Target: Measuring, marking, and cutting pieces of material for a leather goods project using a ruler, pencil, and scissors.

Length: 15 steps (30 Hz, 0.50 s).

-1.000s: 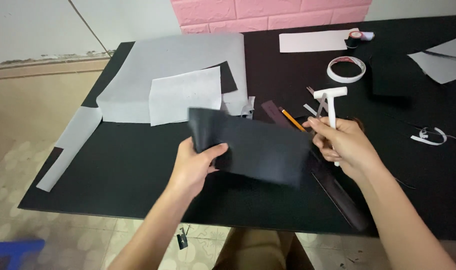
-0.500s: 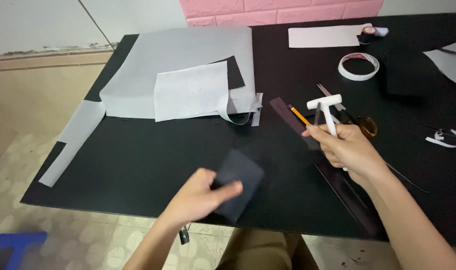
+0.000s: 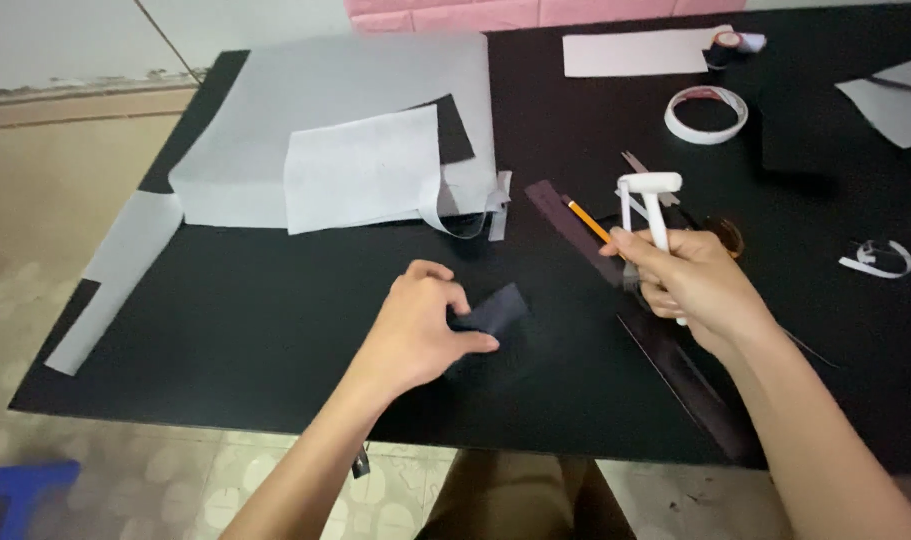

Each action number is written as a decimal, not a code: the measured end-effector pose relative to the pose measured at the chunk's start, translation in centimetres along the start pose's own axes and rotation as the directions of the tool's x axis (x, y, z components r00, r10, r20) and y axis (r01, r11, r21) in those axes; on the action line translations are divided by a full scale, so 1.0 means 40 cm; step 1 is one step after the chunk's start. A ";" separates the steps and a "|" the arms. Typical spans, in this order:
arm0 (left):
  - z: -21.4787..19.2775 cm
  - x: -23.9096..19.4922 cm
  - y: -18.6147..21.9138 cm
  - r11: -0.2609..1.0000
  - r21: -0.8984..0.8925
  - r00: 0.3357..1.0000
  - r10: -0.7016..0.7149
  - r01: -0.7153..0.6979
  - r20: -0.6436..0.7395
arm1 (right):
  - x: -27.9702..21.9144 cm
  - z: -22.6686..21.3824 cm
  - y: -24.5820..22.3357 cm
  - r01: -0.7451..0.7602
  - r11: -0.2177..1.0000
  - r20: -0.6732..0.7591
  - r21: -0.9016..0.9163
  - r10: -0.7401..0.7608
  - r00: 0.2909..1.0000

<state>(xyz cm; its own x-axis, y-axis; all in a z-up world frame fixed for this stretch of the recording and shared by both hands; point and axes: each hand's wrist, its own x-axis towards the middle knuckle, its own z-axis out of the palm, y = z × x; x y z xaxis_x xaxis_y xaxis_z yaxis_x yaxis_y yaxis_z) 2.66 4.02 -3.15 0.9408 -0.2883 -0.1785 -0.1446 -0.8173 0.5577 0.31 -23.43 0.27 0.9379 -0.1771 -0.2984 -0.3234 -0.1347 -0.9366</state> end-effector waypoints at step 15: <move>-0.021 -0.173 0.135 0.823 -0.508 0.957 -0.140 0.254 0.252 | 0.014 0.003 0.013 0.056 0.992 0.045 0.117 -0.061 0.997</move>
<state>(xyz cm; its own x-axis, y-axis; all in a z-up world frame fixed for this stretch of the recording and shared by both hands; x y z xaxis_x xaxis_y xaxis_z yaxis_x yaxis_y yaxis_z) -4.35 2.03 1.79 0.8436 -0.2874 -0.4535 0.2762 -0.4920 0.8256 0.67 -23.48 -0.40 0.9607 -0.1241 -0.2483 -0.2537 -0.0297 -0.9668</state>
